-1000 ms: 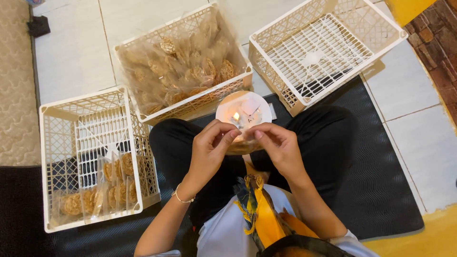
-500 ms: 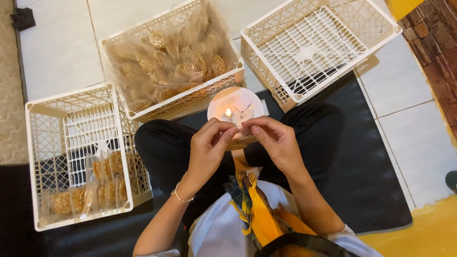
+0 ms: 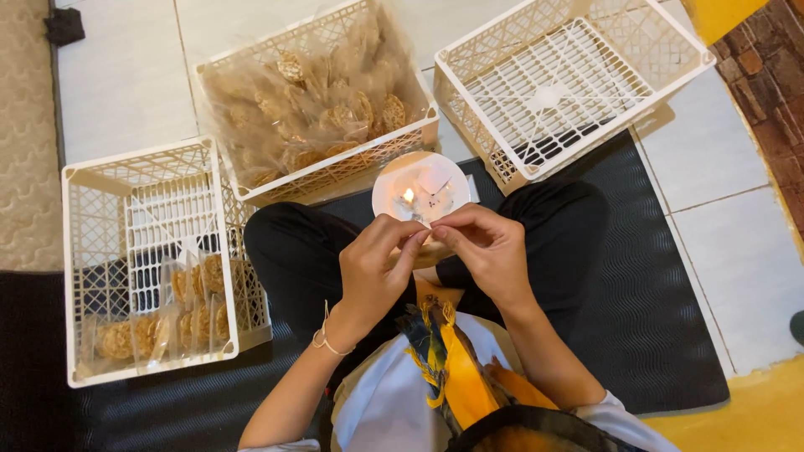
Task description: Sealing small plastic bags containing food items using a candle flame as a heat source.
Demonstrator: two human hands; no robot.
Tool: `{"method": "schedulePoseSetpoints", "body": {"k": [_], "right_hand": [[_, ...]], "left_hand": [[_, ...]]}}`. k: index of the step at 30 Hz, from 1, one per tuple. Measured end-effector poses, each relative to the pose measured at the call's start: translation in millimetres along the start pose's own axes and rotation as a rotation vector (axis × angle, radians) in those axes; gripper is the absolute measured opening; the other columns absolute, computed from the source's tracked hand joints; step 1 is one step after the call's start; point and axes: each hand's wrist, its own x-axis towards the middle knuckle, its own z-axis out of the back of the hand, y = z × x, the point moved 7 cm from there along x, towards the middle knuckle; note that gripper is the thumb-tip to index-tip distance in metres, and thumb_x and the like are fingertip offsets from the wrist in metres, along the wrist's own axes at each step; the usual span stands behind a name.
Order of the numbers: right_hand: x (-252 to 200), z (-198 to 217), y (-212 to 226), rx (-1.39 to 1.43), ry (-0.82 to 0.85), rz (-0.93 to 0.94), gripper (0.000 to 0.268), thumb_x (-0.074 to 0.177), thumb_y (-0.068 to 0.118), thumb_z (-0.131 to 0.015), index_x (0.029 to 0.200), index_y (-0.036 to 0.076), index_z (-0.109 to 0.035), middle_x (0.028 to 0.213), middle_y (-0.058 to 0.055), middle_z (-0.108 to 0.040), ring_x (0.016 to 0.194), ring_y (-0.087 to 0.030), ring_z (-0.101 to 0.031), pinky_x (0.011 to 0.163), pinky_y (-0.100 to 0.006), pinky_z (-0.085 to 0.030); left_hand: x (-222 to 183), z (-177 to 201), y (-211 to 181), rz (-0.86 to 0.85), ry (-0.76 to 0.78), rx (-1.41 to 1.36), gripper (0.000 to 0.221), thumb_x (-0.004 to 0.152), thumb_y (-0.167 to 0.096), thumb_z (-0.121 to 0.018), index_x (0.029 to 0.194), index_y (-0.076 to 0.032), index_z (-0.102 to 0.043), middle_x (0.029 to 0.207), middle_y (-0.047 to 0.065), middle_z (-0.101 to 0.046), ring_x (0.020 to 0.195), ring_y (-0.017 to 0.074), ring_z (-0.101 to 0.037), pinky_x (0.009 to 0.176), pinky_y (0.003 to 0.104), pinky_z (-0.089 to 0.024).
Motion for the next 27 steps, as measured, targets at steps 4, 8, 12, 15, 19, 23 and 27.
{"method": "schedulePoseSetpoints", "body": {"k": [4, 8, 12, 15, 19, 23, 27], "right_hand": [[1, -3, 2, -0.008, 0.006, 0.016, 0.003, 0.089, -0.003, -0.077, 0.088, 0.000, -0.079, 0.072, -0.009, -0.071, 0.072, -0.012, -0.065, 0.070, -0.027, -0.053], [2, -7, 2, -0.015, 0.006, 0.038, 0.006, 0.092, -0.002, -0.074, 0.088, 0.000, -0.079, 0.070, -0.008, -0.070, 0.069, -0.011, -0.063, 0.070, -0.026, -0.053], [3, -16, 5, 0.007, 0.039, 0.023, 0.010, 0.097, 0.001, -0.069, 0.096, 0.000, -0.079, 0.074, -0.011, -0.073, 0.072, -0.012, -0.064, 0.074, -0.027, -0.054], [3, -21, 17, 0.059, 0.077, -0.046, 0.019, 0.103, 0.004, -0.059, 0.109, -0.002, -0.076, 0.081, -0.013, -0.076, 0.082, -0.013, -0.067, 0.084, -0.032, -0.056], [4, -18, 16, 0.133, 0.064, -0.115, 0.030, 0.108, 0.012, -0.050, 0.124, -0.001, -0.071, 0.091, -0.011, -0.076, 0.092, -0.014, -0.071, 0.093, -0.035, -0.058], [3, -20, 14, 0.060, 0.120, -0.095, 0.030, 0.106, 0.014, -0.053, 0.123, 0.000, -0.073, 0.098, -0.014, -0.077, 0.096, -0.017, -0.070, 0.094, -0.038, -0.058], [4, -33, 25, 0.067, 0.151, -0.013, 0.017, 0.097, 0.005, -0.069, 0.111, -0.001, -0.077, 0.090, -0.012, -0.078, 0.090, -0.014, -0.069, 0.087, -0.034, -0.058]], "left_hand": [[-6, 3, -2, -0.117, -0.038, 0.172, 0.005, 0.093, -0.009, -0.074, 0.094, -0.015, -0.074, 0.069, -0.002, -0.060, 0.063, 0.0173, -0.064, 0.057, 0.025, -0.052], [-4, 9, -5, -0.117, -0.069, 0.171, 0.006, 0.093, -0.009, -0.074, 0.092, -0.015, -0.074, 0.068, -0.003, -0.060, 0.062, 0.0156, -0.064, 0.056, 0.024, -0.052], [-2, 16, -6, -0.053, -0.091, 0.075, 0.007, 0.093, -0.007, -0.073, 0.089, -0.013, -0.074, 0.063, -0.002, -0.057, 0.060, 0.0172, -0.063, 0.055, 0.025, -0.051], [-1, 22, -3, -0.013, -0.118, 0.004, 0.006, 0.094, -0.008, -0.073, 0.090, -0.013, -0.074, 0.064, -0.001, -0.055, 0.061, 0.0185, -0.062, 0.056, 0.026, -0.051], [0, 31, -6, 0.028, -0.149, -0.088, 0.009, 0.096, -0.005, -0.071, 0.091, -0.011, -0.075, 0.063, 0.000, -0.053, 0.057, 0.0140, -0.056, 0.056, 0.025, -0.048], [-1, 35, -8, 0.030, -0.148, -0.084, 0.008, 0.096, -0.005, -0.071, 0.091, -0.010, -0.076, 0.064, 0.001, -0.054, 0.059, 0.0154, -0.057, 0.057, 0.026, -0.048], [-1, 33, -11, 0.009, -0.116, -0.032, 0.007, 0.095, -0.005, -0.072, 0.092, -0.011, -0.075, 0.066, 0.001, -0.055, 0.063, 0.0197, -0.062, 0.060, 0.028, -0.051]]}}
